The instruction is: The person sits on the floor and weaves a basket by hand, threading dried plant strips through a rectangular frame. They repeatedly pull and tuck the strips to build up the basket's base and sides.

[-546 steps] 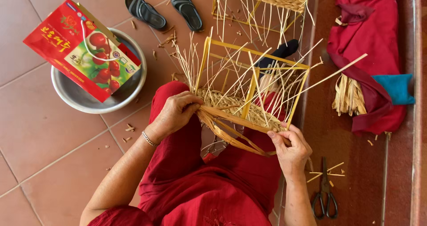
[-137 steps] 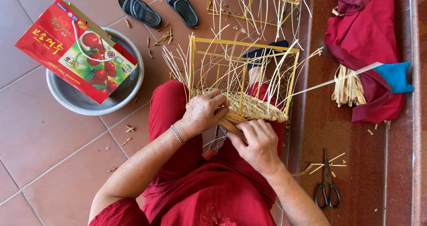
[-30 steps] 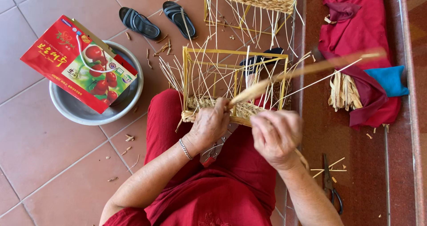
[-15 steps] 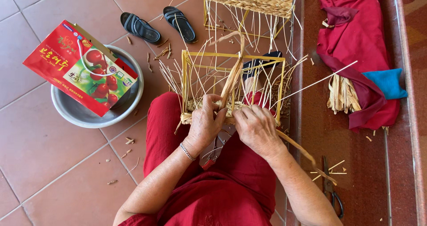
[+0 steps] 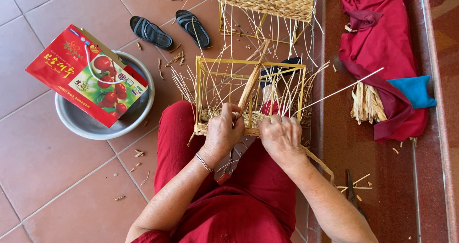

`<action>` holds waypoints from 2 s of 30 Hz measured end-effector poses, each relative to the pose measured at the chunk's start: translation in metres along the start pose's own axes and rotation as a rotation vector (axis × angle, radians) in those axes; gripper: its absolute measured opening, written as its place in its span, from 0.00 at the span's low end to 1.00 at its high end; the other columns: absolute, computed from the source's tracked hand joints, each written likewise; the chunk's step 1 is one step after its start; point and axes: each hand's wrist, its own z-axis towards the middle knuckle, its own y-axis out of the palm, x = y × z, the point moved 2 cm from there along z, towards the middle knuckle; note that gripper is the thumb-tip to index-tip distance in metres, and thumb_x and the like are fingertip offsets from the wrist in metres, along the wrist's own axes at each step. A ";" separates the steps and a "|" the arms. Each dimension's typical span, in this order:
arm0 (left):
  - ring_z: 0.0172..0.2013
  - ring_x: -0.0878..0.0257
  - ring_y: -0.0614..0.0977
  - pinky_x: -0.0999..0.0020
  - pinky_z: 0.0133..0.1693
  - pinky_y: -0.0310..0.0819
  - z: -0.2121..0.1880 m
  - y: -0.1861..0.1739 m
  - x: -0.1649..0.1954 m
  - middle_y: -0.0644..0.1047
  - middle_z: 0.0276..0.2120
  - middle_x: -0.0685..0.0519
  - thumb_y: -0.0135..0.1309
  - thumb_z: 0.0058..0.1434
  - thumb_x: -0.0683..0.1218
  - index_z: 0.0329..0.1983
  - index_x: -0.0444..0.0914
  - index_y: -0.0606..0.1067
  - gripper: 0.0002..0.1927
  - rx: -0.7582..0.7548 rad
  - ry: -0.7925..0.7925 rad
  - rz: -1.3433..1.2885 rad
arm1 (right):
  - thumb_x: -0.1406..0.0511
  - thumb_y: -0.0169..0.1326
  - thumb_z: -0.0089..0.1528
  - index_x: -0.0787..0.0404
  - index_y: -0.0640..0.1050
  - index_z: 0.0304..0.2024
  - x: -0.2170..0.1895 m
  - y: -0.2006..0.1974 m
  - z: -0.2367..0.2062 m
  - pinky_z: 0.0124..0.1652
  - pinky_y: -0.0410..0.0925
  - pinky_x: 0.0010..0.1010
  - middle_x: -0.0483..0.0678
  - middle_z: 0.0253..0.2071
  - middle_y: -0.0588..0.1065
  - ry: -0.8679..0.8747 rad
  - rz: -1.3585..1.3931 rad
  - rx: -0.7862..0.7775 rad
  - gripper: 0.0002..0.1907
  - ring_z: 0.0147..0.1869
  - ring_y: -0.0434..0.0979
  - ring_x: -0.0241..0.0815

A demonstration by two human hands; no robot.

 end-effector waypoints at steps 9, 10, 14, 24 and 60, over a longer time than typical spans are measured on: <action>0.24 0.58 0.83 0.60 0.27 0.78 0.005 0.022 -0.003 0.80 0.26 0.48 0.50 0.69 0.46 0.38 0.37 0.77 0.09 -0.259 0.090 0.310 | 0.68 0.62 0.55 0.57 0.81 0.51 0.016 0.003 0.030 0.36 0.74 0.37 0.45 0.22 0.77 0.187 0.468 -0.497 0.20 0.23 0.76 0.39; 0.26 0.56 0.83 0.59 0.29 0.79 0.003 0.021 -0.002 0.80 0.27 0.47 0.51 0.67 0.47 0.37 0.36 0.77 0.10 -0.244 0.138 0.309 | 0.66 0.61 0.58 0.57 0.80 0.53 0.019 0.002 0.033 0.39 0.73 0.37 0.43 0.25 0.77 0.231 0.541 -0.534 0.19 0.26 0.77 0.37; 0.33 0.51 0.83 0.56 0.40 0.78 0.003 0.014 0.002 0.81 0.30 0.47 0.51 0.67 0.50 0.32 0.38 0.79 0.14 -0.304 0.197 0.307 | 0.58 0.54 0.67 0.55 0.77 0.58 0.027 0.011 0.040 0.43 0.73 0.36 0.49 0.29 0.78 0.448 0.772 -0.691 0.19 0.30 0.79 0.39; 0.46 0.47 0.79 0.54 0.47 0.75 -0.012 -0.020 0.023 0.78 0.47 0.44 0.57 0.62 0.48 0.48 0.35 0.77 0.15 -0.075 0.378 0.095 | 0.66 0.54 0.64 0.64 0.81 0.41 0.040 0.050 0.018 0.32 0.74 0.33 0.47 0.29 0.76 0.510 1.056 -0.454 0.08 0.28 0.74 0.38; 0.42 0.53 0.75 0.60 0.45 0.70 -0.048 -0.081 -0.012 0.74 0.43 0.49 0.61 0.62 0.40 0.53 0.38 0.72 0.17 0.336 0.272 0.078 | 0.51 0.42 0.70 0.56 0.73 0.27 0.026 0.002 -0.067 0.25 0.63 0.25 0.48 0.25 0.72 0.841 2.251 0.056 0.23 0.21 0.60 0.33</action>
